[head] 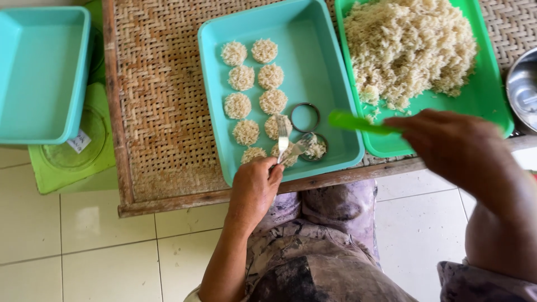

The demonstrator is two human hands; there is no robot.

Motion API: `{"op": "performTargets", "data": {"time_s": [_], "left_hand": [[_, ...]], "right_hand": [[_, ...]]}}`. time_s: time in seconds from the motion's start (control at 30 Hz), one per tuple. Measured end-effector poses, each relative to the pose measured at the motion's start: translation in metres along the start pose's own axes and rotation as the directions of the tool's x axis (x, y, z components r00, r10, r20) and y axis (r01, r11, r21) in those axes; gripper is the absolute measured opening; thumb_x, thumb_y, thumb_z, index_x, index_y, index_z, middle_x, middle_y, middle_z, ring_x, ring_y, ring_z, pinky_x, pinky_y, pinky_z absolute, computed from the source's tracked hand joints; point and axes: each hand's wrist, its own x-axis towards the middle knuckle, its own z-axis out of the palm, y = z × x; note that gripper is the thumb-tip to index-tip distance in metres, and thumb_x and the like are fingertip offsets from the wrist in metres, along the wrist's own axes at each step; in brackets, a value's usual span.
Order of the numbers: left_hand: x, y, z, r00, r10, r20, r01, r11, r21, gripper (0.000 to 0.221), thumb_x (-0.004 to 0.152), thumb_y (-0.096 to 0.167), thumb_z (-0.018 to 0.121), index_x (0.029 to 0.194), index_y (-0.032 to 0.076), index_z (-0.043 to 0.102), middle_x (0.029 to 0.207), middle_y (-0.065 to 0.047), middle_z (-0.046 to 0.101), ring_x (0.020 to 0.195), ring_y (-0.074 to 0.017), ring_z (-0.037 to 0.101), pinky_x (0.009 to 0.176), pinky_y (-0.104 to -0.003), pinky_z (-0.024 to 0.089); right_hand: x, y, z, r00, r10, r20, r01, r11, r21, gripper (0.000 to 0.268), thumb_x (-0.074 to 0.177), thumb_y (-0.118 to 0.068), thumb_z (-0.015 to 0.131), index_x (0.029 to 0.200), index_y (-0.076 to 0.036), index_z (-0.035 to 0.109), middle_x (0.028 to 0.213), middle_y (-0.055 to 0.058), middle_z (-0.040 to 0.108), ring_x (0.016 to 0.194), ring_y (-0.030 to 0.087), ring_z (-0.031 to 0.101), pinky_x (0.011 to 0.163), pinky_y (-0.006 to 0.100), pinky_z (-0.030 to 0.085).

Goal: Molding cooked rice into small circular patties using a fork and a metal ring mold on a tray

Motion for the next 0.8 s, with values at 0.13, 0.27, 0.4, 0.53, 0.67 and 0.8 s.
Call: {"op": "performTargets", "data": {"time_s": [0.13, 0.27, 0.4, 0.53, 0.67, 0.8], "left_hand": [[-0.001, 0.022, -0.017, 1.0, -0.006, -0.021, 0.004, 0.996, -0.084, 0.011, 0.091, 0.012, 0.072, 0.09, 0.001, 0.073, 0.06, -0.006, 0.064, 0.042, -0.0114, 0.049, 0.039, -0.03, 0.039], [0.005, 0.039, -0.015, 0.985, 0.117, -0.125, -0.129, 0.987, -0.098, 0.015, 0.087, 0.01, 0.073, 0.095, -0.003, 0.072, 0.076, -0.012, 0.071, 0.051, -0.019, 0.058, 0.049, -0.035, 0.047], [0.013, 0.055, -0.011, 0.984, 0.143, -0.104, -0.154, 0.982, -0.11, 0.013, 0.088, 0.009, 0.07, 0.096, -0.001, 0.072, 0.076, -0.01, 0.07, 0.049, -0.017, 0.054, 0.048, -0.034, 0.045], [0.019, 0.064, -0.013, 0.981, 0.164, -0.099, -0.173, 0.981, -0.084, 0.014, 0.089, 0.009, 0.07, 0.098, -0.002, 0.072, 0.075, -0.011, 0.071, 0.051, -0.0177, 0.057, 0.049, -0.034, 0.047], [0.025, 0.066, -0.009, 0.976, 0.195, -0.094, -0.2, 0.979, -0.05, 0.015, 0.09, 0.01, 0.069, 0.099, -0.001, 0.072, 0.082, -0.011, 0.073, 0.058, -0.02, 0.063, 0.055, -0.035, 0.051], [0.031, 0.075, -0.009, 0.975, 0.21, -0.067, -0.213, 0.977, -0.033, 0.011, 0.09, 0.01, 0.068, 0.093, -0.001, 0.07, 0.077, -0.012, 0.07, 0.056, -0.0213, 0.06, 0.053, -0.037, 0.049]], "right_hand": [[-0.034, 0.002, 0.013, 0.782, 0.57, 0.252, -0.393, 0.137, 0.909, 0.037, 0.098, 0.002, 0.073, 0.134, -0.007, 0.077, 0.101, 0.008, 0.075, 0.058, 0.024, 0.059, 0.058, 0.037, 0.048], [-0.031, -0.016, 0.04, 0.74, 0.635, 0.223, -0.451, 0.222, 0.864, 0.033, 0.1, -0.006, 0.076, 0.133, -0.007, 0.079, 0.106, 0.01, 0.077, 0.064, 0.024, 0.063, 0.059, 0.036, 0.05], [0.005, -0.029, 0.073, 0.74, 0.67, 0.056, -0.37, 0.337, 0.866, 0.024, 0.105, -0.005, 0.076, 0.127, -0.012, 0.082, 0.093, 0.003, 0.078, 0.059, 0.01, 0.062, 0.039, 0.022, 0.045], [0.005, -0.024, 0.066, 0.808, 0.566, 0.162, -0.421, 0.363, 0.831, 0.031, 0.102, -0.017, 0.07, 0.131, -0.024, 0.077, 0.096, -0.001, 0.078, 0.064, 0.012, 0.068, 0.046, 0.025, 0.055], [-0.028, -0.017, 0.054, 0.826, 0.495, 0.27, -0.489, 0.391, 0.78, 0.03, 0.105, -0.029, 0.061, 0.132, -0.03, 0.073, 0.094, -0.006, 0.077, 0.072, 0.012, 0.072, 0.05, 0.027, 0.057], [-0.064, -0.01, 0.043, 0.749, 0.589, 0.303, -0.531, 0.261, 0.806, 0.025, 0.101, -0.015, 0.071, 0.125, -0.018, 0.079, 0.096, 0.004, 0.077, 0.064, 0.025, 0.068, 0.056, 0.038, 0.056]]}}
